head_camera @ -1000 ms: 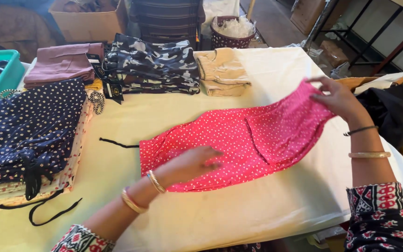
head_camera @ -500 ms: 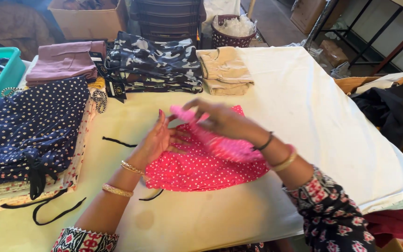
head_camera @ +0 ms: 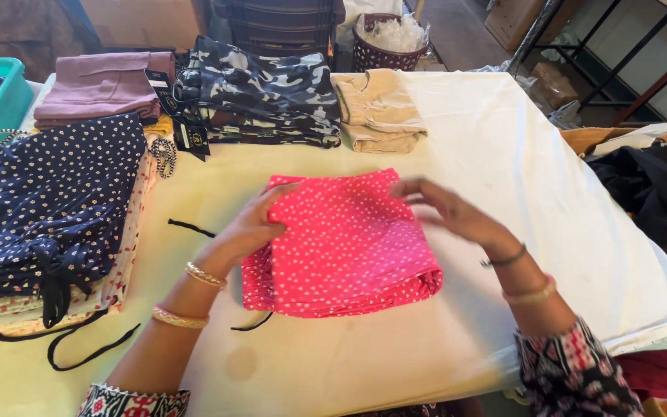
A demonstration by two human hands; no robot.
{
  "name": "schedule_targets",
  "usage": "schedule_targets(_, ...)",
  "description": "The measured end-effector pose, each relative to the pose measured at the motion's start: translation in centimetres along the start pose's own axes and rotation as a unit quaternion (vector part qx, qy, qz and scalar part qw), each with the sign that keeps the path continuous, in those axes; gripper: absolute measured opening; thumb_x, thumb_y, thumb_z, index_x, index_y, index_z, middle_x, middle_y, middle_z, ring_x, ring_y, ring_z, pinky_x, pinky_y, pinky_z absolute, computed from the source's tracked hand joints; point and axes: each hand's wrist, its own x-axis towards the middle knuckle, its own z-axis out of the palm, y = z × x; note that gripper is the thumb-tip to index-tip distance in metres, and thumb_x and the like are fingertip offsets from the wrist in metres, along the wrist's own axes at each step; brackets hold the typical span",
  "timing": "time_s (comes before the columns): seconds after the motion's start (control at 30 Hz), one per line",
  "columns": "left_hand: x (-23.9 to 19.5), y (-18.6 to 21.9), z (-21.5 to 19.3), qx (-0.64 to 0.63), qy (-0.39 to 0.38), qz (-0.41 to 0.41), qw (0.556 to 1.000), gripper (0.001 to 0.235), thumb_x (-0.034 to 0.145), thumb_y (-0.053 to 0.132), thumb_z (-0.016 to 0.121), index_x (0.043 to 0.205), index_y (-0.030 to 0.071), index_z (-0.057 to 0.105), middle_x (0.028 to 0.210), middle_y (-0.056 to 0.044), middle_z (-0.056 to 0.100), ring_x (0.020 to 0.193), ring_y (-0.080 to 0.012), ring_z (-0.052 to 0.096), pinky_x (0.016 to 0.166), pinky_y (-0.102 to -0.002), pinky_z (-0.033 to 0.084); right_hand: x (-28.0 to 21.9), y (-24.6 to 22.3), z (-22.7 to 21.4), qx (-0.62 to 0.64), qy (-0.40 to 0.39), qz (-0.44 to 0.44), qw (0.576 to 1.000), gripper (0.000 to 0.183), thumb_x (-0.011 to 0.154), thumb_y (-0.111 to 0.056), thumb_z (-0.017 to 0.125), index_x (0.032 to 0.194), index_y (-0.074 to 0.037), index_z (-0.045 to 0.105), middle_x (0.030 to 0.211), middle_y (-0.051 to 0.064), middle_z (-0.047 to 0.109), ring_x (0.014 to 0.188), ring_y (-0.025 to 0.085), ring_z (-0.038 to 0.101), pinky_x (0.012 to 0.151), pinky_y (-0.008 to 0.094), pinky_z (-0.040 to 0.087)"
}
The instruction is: The person folds a pink patterned garment on a white table. They smooth the fabric, fold it into a compact rectangle, and place it on a stack of other folded clothes.
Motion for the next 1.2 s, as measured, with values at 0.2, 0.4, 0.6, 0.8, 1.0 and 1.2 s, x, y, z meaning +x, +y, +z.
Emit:
schedule_targets(0.2,-0.4,-4.0,-1.3,0.053,0.027,-0.105,0.993,0.075,0.079,-0.007,0.063,0.150,0.012,0.049,0.149,-0.010,0.044,0.127,-0.0254,0.052,0.098,-0.030,0.049,-6.4,0.4,5.7,-0.298,0.001,-0.031,0.954,0.092,0.065,-0.017,0.091,0.144,-0.002,0.046,0.145,0.020,0.044,0.135,0.033,0.039,0.109,0.045,0.037)
schedule_targets(0.4,-2.3,-0.8,-0.6,0.113,0.031,-0.073,0.990,0.096,0.071,0.000,0.075,0.155,0.018,0.034,0.152,-0.009,0.031,0.140,-0.0244,0.038,0.104,-0.034,0.047,-9.0,1.9,7.8,-0.370,0.166,0.010,0.914,0.064,0.074,0.006,0.070,0.135,-0.009,0.060,0.130,0.011,0.060,0.122,0.032,0.056,0.103,0.039,0.050)
schedule_targets(0.6,-3.4,-2.8,-2.9,0.155,0.037,-0.045,0.986,0.093,0.073,0.000,0.081,0.154,0.015,0.037,0.151,-0.012,0.036,0.141,-0.0267,0.037,0.111,-0.033,0.037,-8.7,2.4,8.1,-0.457,0.069,-0.057,0.885,0.056,0.074,0.003,0.068,0.129,-0.007,0.065,0.124,0.008,0.065,0.117,0.031,0.057,0.102,0.042,0.048)
schedule_targets(0.8,-4.4,2.7,-0.3,0.367,0.092,-0.149,0.913,0.084,0.075,0.008,0.080,0.149,0.016,0.042,0.149,-0.015,0.032,0.119,-0.0371,0.056,0.104,-0.039,0.049,-8.7,-1.3,7.8,-0.472,0.016,-0.057,0.880,0.037,0.078,-0.005,0.068,0.114,-0.004,0.067,0.124,0.014,0.062,0.113,0.034,0.057,0.090,0.041,0.052)
schedule_targets(1.0,-4.8,0.3,4.4,0.545,0.100,0.189,0.811,0.068,0.094,0.041,0.070,0.149,0.011,0.044,0.156,-0.025,0.036,0.145,-0.0464,0.033,0.117,-0.059,0.031,-7.2,-3.8,8.3,-0.480,-0.090,0.023,0.872,0.016,0.086,-0.017,0.067,0.095,-0.004,0.063,0.103,0.011,0.064,0.100,0.031,0.060,0.079,0.044,0.054)
schedule_targets(1.2,-5.4,-1.8,6.5,0.599,-0.068,0.127,0.788,0.076,0.095,0.064,0.047,0.154,0.017,0.036,0.156,-0.025,0.030,0.144,-0.0503,0.022,0.113,-0.070,0.008,-1.9,-2.4,6.5,-0.488,-0.069,0.088,0.866,0.033,0.102,-0.038,0.058,0.092,-0.010,0.071,0.090,0.013,0.069,0.084,0.033,0.066,0.078,0.045,0.052)
